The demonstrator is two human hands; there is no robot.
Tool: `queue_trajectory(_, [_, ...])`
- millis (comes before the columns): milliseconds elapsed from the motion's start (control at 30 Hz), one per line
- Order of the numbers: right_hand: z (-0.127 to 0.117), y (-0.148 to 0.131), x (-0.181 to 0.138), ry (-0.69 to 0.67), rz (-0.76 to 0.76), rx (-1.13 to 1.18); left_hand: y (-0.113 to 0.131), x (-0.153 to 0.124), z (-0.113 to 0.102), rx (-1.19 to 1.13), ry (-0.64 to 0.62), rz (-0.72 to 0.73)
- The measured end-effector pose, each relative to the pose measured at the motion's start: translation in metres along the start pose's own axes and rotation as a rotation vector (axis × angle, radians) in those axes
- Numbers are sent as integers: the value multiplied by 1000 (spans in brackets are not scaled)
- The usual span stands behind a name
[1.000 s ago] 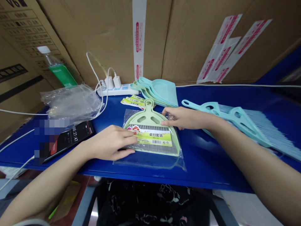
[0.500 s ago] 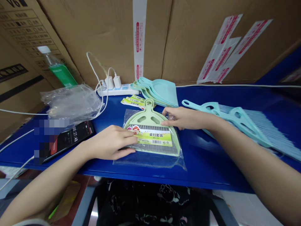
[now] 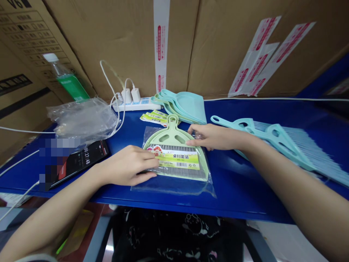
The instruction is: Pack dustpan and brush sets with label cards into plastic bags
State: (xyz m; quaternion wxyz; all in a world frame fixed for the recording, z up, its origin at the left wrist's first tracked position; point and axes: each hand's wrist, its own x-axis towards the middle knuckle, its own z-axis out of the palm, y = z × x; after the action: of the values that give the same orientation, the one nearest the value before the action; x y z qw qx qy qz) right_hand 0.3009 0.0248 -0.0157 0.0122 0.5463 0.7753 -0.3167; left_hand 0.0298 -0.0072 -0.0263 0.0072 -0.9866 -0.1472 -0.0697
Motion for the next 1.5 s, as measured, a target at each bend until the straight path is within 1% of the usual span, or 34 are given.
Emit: queue_trajectory(1500, [-1,0,-1,-6,-3,2,3,0,-2,-12,-6,-8])
